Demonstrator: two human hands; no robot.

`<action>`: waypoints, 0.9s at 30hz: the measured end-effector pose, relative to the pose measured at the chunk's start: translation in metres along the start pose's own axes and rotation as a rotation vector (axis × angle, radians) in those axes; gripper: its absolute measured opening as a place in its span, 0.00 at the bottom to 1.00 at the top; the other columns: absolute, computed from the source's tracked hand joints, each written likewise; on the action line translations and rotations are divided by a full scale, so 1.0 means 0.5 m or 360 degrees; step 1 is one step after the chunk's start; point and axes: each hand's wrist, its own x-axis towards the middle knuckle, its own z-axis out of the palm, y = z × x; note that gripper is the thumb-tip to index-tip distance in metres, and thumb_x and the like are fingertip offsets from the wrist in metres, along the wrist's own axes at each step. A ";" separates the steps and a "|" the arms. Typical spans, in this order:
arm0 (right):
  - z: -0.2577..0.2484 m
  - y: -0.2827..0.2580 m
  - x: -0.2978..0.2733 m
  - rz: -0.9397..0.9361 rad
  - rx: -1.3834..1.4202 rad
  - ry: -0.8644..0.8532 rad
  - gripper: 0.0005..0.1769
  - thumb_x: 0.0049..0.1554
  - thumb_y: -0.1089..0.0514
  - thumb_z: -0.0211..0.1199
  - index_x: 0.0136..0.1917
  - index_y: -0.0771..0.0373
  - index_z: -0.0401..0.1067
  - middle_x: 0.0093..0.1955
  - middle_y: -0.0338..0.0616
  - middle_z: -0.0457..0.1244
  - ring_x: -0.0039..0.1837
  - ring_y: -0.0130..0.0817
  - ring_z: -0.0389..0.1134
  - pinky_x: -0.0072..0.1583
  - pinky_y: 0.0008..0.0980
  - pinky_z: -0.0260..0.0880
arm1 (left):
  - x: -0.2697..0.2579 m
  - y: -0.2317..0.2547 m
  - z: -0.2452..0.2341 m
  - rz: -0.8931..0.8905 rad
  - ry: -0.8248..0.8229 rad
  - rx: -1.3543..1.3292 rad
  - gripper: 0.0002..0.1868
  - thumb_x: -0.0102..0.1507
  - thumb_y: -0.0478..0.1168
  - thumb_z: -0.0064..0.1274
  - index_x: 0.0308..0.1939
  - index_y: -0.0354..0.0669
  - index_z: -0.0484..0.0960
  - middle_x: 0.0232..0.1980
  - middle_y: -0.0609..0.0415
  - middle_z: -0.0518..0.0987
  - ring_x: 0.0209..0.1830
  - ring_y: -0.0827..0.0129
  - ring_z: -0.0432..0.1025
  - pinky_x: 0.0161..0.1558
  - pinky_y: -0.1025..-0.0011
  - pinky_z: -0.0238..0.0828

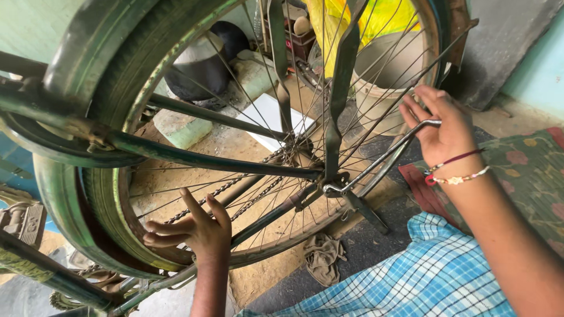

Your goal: The person sits on the floor and uses a wrench to tighten the axle nut on the rear wheel of a bicycle. They repeatedly rotate the wheel to check alignment and then wipe the chain and hub area with a cloth.

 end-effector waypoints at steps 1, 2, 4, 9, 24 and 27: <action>0.001 -0.005 -0.004 0.0013 0.0003 0.0035 0.18 0.63 0.65 0.58 0.64 0.73 0.66 0.72 0.54 0.59 0.76 0.55 0.61 0.77 0.54 0.64 | -0.002 0.002 0.002 0.0008 -0.0034 0.0067 0.40 0.74 0.60 0.42 0.87 0.47 0.56 0.75 0.12 0.15 0.72 0.18 0.07 0.65 0.13 0.23; 0.004 -0.008 -0.006 0.0018 -0.0030 -0.0009 0.21 0.60 0.68 0.55 0.67 0.73 0.64 0.73 0.55 0.57 0.76 0.55 0.61 0.77 0.53 0.64 | -0.006 0.003 0.004 0.0017 -0.0069 0.0135 0.41 0.74 0.60 0.42 0.87 0.46 0.56 0.74 0.12 0.16 0.73 0.17 0.08 0.66 0.12 0.24; 0.011 -0.015 -0.003 0.0025 -0.0089 -0.0105 0.30 0.56 0.75 0.49 0.72 0.73 0.60 0.76 0.57 0.54 0.77 0.55 0.60 0.78 0.53 0.64 | -0.009 0.000 0.006 0.0007 -0.0063 0.0103 0.42 0.74 0.60 0.42 0.88 0.48 0.54 0.75 0.12 0.16 0.73 0.16 0.08 0.63 0.12 0.26; 0.046 -0.023 -0.017 -0.0017 -0.0106 -0.0041 0.36 0.54 0.77 0.46 0.76 0.71 0.56 0.82 0.56 0.51 0.78 0.56 0.59 0.75 0.52 0.65 | -0.015 0.000 0.002 -0.0039 -0.0127 0.0063 0.41 0.74 0.61 0.42 0.88 0.52 0.52 0.75 0.12 0.16 0.73 0.15 0.09 0.62 0.12 0.28; 0.463 0.137 -0.263 -0.1559 -0.1450 -0.0547 0.22 0.62 0.74 0.56 0.65 0.57 0.73 0.76 0.48 0.59 0.58 0.25 0.56 0.74 0.41 0.59 | -0.004 -0.009 -0.001 -0.0039 -0.0100 0.0074 0.41 0.75 0.62 0.39 0.90 0.56 0.51 0.76 0.22 0.12 0.73 0.23 0.10 0.65 0.15 0.31; 0.473 0.177 -0.315 -0.1567 -0.1499 -0.1019 0.23 0.58 0.78 0.50 0.63 0.66 0.73 0.67 0.45 0.67 0.65 0.31 0.71 0.71 0.46 0.57 | 0.001 -0.005 -0.002 -0.0039 -0.0135 0.0082 0.44 0.74 0.67 0.38 0.89 0.55 0.50 0.78 0.22 0.14 0.74 0.22 0.12 0.64 0.14 0.33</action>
